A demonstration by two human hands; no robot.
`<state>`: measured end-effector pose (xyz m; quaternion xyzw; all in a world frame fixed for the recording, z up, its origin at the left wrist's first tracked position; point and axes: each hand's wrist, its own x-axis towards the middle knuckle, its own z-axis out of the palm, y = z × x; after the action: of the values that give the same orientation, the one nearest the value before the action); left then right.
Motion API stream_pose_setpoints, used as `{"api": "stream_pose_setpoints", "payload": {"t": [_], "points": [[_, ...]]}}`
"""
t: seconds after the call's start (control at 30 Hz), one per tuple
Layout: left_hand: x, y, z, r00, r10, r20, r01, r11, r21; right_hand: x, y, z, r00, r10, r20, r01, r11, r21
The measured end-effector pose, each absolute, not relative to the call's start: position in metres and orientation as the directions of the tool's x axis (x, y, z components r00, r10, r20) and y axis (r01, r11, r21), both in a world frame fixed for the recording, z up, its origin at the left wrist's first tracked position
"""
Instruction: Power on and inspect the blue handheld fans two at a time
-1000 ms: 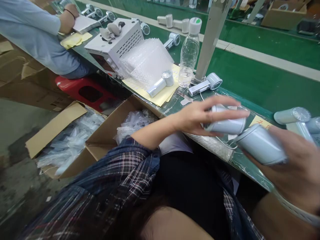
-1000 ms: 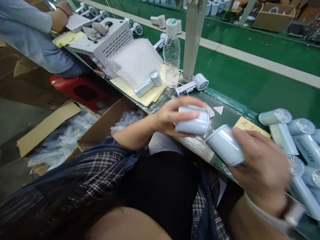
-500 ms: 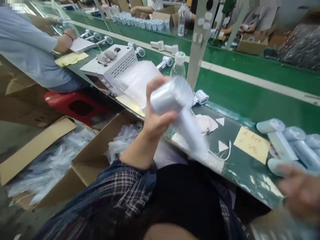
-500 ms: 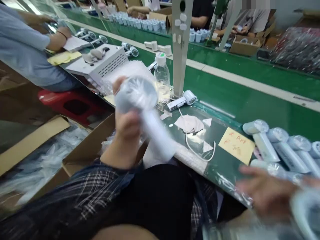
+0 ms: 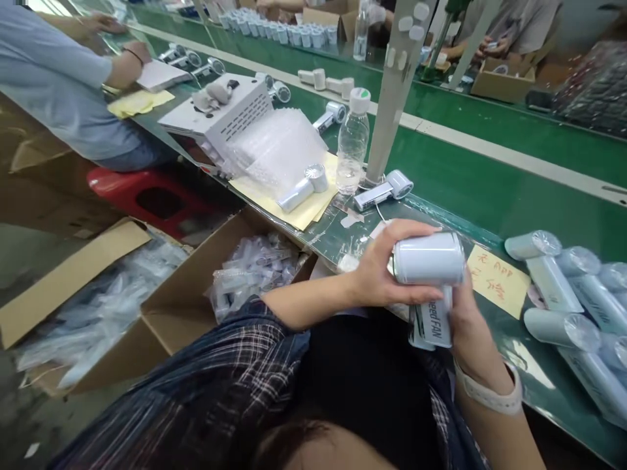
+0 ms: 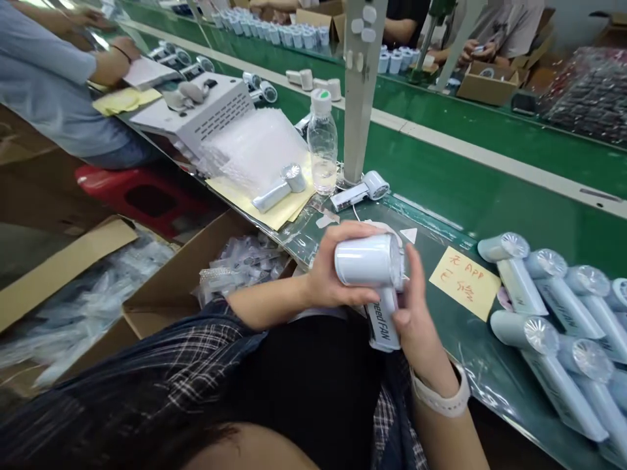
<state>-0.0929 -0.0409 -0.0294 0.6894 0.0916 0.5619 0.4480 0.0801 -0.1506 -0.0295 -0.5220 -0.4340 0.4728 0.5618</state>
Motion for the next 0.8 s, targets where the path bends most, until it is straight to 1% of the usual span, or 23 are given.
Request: {"api": "stream_pose_setpoints", "payload": {"t": [0.03, 0.07, 0.1, 0.13, 0.17, 0.2, 0.23, 0.27, 0.3, 0.33, 0.37, 0.4, 0.43, 0.5, 0.57, 0.6, 0.63, 0.67, 0.7, 0.73, 0.77, 0.8], "points": [[-0.086, -0.039, -0.034, 0.352, 0.623, 0.698, -0.388, -0.582, 0.715, 0.078, -0.149, -0.030, 0.132, 0.991, -0.010, 0.013, -0.012, -1.000], [-0.083, -0.034, -0.036, 0.398, 0.597, 0.697, -0.373, -0.588, 0.717, 0.081, -0.146, -0.029, 0.109, 0.994, -0.020, 0.123, -0.034, -0.992], [-0.085, -0.024, -0.035, 0.480, 0.561, 0.674, -0.315, -0.606, 0.730, 0.089, -0.140, -0.026, 0.120, 0.993, -0.025, 0.236, -0.053, -0.970], [-0.091, -0.011, -0.032, 0.566, 0.536, 0.626, -0.210, -0.640, 0.739, 0.101, -0.132, -0.022, 0.169, 0.986, -0.013, 0.334, -0.069, -0.940], [-0.102, 0.004, -0.027, 0.633, 0.539, 0.556, -0.055, -0.685, 0.726, 0.115, -0.123, -0.019, 0.238, 0.971, 0.016, 0.419, -0.088, -0.904], [-0.116, 0.019, -0.021, 0.632, 0.602, 0.489, 0.140, -0.709, 0.691, 0.131, -0.112, -0.017, 0.313, 0.947, 0.074, 0.498, -0.097, -0.862], [-0.133, 0.035, -0.016, 0.549, 0.712, 0.438, 0.347, -0.671, 0.655, 0.147, -0.101, -0.016, 0.384, 0.914, 0.132, 0.565, -0.119, -0.816], [-0.151, 0.050, -0.013, 0.382, 0.830, 0.407, 0.539, -0.558, 0.631, 0.162, -0.091, -0.017, 0.420, 0.895, 0.150, 0.635, -0.172, -0.753], [-0.169, 0.062, -0.012, 0.183, 0.907, 0.380, 0.688, -0.395, 0.610, 0.175, -0.083, -0.019, 0.433, 0.891, 0.132, 0.697, -0.239, -0.676], [-0.185, 0.073, -0.013, 0.039, 0.944, 0.327, 0.790, -0.230, 0.569, 0.184, -0.078, -0.022, 0.436, 0.894, 0.102, 0.746, -0.296, -0.596], [-0.199, 0.081, -0.016, -0.043, 0.964, 0.263, 0.855, -0.101, 0.509, 0.190, -0.074, -0.025, 0.432, 0.899, 0.073, 0.787, -0.336, -0.518], [-0.210, 0.087, -0.021, -0.080, 0.974, 0.212, 0.895, -0.023, 0.445, 0.193, -0.072, -0.029, 0.432, 0.899, 0.072, 0.815, -0.356, -0.457], [-0.218, 0.091, -0.027, -0.082, 0.983, 0.167, 0.923, 0.011, 0.384, 0.193, -0.072, -0.033, 0.435, 0.894, 0.107, 0.836, -0.356, -0.417], [-0.230, 0.093, -0.036, -0.044, 0.991, 0.123, 0.949, 0.003, 0.316, 0.188, -0.076, -0.037, 0.453, 0.856, 0.249, 0.862, -0.350, -0.368], [-0.238, 0.090, -0.040, -0.025, 0.987, 0.158, 0.945, -0.029, 0.326, 0.178, -0.084, -0.037, 0.482, 0.794, 0.369, 0.871, -0.392, -0.294], [-0.241, 0.086, -0.039, -0.033, 0.978, 0.205, 0.932, -0.044, 0.359, 0.173, -0.089, -0.036, 0.470, 0.791, 0.390, 0.882, -0.404, -0.243], [-0.242, 0.081, -0.037, -0.048, 0.964, 0.260, 0.910, -0.065, 0.409, 0.167, -0.094, -0.035, 0.444, 0.811, 0.381, 0.896, -0.400, -0.193], [-0.241, 0.076, -0.033, -0.065, 0.949, 0.310, 0.874, -0.096, 0.476, 0.160, -0.100, -0.033, 0.412, 0.846, 0.338, 0.911, -0.381, -0.159], [-0.238, 0.071, -0.029, -0.064, 0.939, 0.337, 0.820, -0.143, 0.554, 0.153, -0.105, -0.032, 0.384, 0.886, 0.260, 0.923, -0.358, -0.143], [-0.230, 0.066, -0.024, -0.032, 0.942, 0.334, 0.749, -0.198, 0.632, 0.145, -0.109, -0.032, 0.369, 0.916, 0.156, 0.927, -0.349, -0.139], [-0.218, 0.062, -0.019, 0.039, 0.950, 0.309, 0.670, -0.255, 0.697, 0.137, -0.113, -0.033, 0.378, 0.924, 0.053, 0.920, -0.369, -0.135], [-0.203, 0.061, -0.015, 0.154, 0.950, 0.273, 0.593, -0.310, 0.744, 0.130, -0.115, -0.035, 0.407, 0.913, -0.031, 0.905, -0.408, -0.123]]}}
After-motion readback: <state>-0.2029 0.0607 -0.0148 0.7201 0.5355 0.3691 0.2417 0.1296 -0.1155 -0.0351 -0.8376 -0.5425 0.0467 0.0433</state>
